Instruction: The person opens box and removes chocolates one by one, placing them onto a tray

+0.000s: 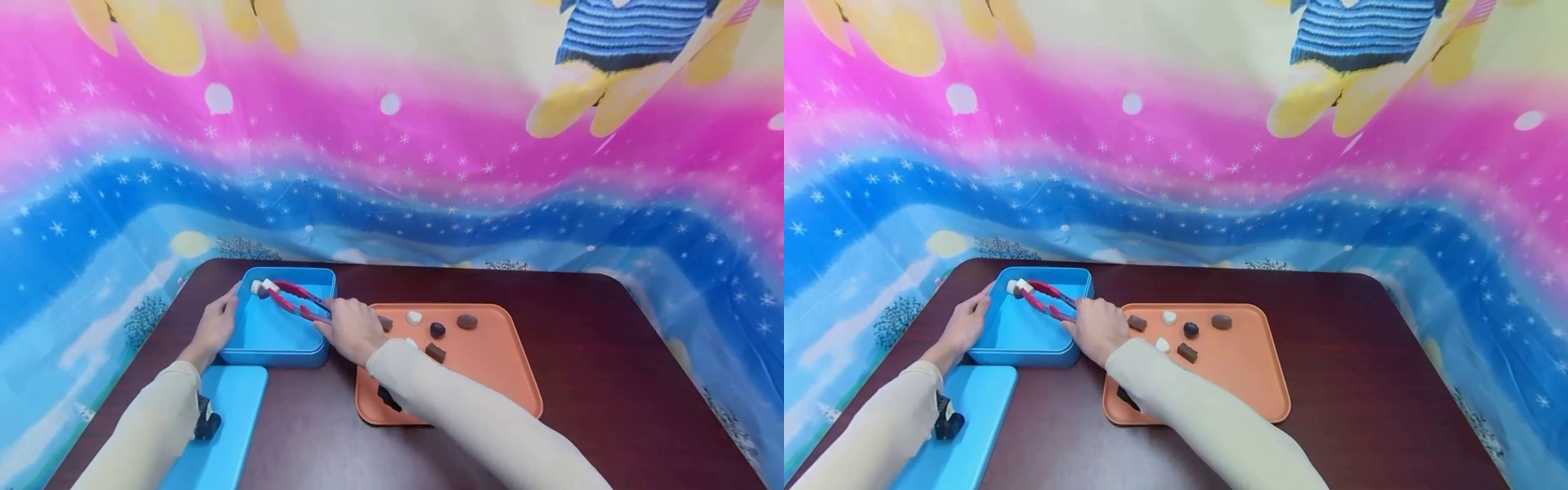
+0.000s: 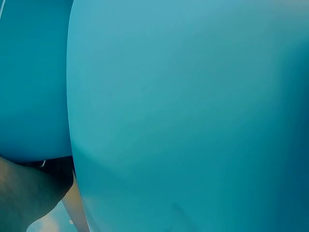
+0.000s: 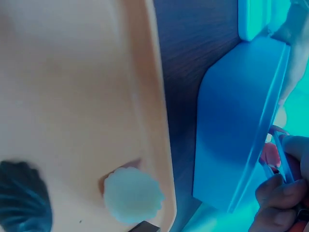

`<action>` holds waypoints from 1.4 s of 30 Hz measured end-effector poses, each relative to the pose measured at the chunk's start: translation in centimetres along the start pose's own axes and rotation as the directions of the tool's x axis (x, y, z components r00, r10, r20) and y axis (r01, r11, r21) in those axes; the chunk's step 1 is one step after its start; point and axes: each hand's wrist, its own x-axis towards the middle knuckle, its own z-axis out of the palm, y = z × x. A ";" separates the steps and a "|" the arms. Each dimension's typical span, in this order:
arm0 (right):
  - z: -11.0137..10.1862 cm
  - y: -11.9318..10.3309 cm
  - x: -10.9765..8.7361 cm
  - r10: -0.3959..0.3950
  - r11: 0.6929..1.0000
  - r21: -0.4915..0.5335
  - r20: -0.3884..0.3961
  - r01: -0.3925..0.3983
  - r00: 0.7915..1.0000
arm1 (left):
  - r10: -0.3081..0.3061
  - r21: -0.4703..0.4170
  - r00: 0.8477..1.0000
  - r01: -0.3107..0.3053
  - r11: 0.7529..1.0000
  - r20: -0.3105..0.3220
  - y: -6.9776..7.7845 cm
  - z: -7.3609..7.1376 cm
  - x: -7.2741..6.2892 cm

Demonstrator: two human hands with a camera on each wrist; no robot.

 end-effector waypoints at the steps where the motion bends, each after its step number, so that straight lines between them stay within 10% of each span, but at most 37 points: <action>1: 0.0 0.2 -0.4 -0.006 1.000 0.013 0.002 0.006 1.000 | -0.004 -0.001 1.000 0.004 1.000 0.007 -0.1 0.2 -0.1; 42: -4.4 7.1 -8.3 -0.057 0.977 0.202 -0.017 0.060 0.998 | -0.005 -0.022 1.000 0.006 1.000 0.018 0.1 -0.2 0.2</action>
